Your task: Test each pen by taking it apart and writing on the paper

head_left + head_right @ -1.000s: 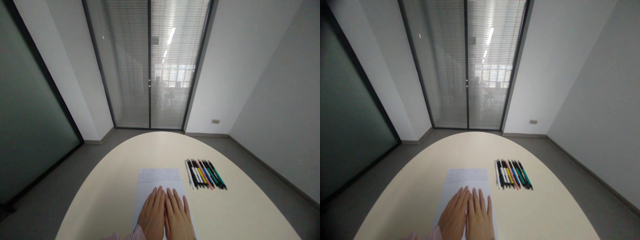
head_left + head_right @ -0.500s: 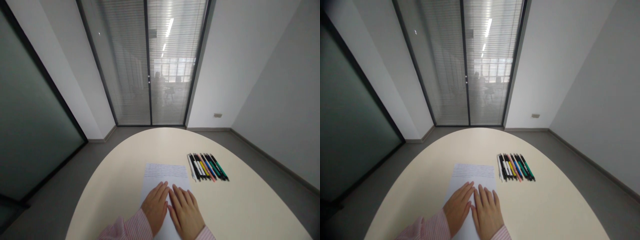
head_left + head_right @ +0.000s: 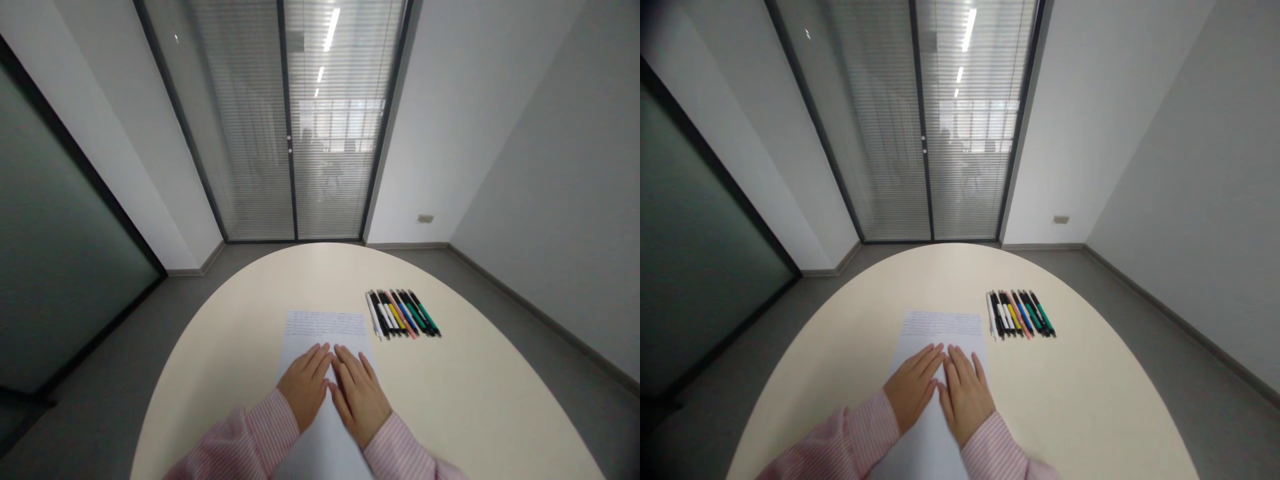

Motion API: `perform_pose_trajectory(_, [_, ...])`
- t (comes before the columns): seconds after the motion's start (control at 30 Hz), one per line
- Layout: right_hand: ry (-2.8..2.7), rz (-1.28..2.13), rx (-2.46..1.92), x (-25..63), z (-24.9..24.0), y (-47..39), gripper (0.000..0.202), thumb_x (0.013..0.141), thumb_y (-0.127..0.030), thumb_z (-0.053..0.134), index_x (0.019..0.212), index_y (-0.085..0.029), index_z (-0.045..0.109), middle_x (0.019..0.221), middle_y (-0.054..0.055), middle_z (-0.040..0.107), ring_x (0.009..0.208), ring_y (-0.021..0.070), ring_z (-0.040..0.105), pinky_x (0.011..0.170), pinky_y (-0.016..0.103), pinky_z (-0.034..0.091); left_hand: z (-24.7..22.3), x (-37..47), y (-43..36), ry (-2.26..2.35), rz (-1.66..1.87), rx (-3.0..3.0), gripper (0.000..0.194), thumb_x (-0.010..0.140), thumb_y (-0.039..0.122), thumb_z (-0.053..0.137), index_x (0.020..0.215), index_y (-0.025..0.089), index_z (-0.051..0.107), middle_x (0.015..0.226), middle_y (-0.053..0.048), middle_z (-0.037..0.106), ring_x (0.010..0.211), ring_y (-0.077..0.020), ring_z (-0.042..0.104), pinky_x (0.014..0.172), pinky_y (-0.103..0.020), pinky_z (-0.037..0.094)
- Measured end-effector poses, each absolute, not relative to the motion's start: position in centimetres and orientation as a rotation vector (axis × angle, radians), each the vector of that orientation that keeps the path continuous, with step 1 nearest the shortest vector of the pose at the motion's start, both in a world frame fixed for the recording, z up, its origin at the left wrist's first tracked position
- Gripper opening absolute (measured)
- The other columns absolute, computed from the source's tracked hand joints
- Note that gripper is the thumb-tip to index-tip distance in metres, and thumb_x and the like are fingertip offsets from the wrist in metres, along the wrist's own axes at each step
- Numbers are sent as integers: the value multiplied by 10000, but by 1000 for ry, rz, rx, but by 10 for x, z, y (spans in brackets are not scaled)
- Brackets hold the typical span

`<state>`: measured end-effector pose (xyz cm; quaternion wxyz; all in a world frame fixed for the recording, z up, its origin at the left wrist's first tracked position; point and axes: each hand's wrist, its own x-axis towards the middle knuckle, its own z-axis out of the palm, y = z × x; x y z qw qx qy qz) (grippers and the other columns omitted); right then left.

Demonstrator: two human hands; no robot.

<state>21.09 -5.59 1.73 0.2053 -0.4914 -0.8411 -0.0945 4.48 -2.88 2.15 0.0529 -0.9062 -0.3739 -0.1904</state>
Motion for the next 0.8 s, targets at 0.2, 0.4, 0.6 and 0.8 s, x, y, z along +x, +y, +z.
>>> perform_pose_trajectory(0.2, [-2360,-301,-1342,213,16,-55,384,898,-191,444,1251,-62,521,1333,171,549,1226,297,502,976,508,400,19,45,-28,-1165,-591,-2741,367,906,184,448,1251,84,521,1332,-141,559,1240,-243,498,987,-379,458])
perform_pose_trajectory(0.4, [-2362,-300,-1335,214,17,-55,389,891,-202,470,1256,-73,510,1329,169,553,1224,295,507,969,507,413,23,41,-28,-1124,-592,-2749,370,914,201,446,1260,91,520,1342,-121,554,1235,-244,506,993,-357,456])
perform_pose_trajectory(0.6, [-2378,-179,-1362,219,23,-52,372,883,-177,470,1248,-119,510,1323,148,564,1223,266,512,968,499,435,19,40,-26,-1118,-608,-2734,361,925,208,438,1261,109,527,1329,-125,566,1216,-249,527,948,-369,488])
perform_pose_trajectory(0.8, [-2389,-164,-1344,221,21,-52,382,883,-176,474,1260,-119,496,1337,152,549,1241,265,495,974,504,435,21,41,-28,-1143,-612,-2721,372,913,201,453,1265,104,522,1334,-112,564,1207,-246,537,945,-361,499])
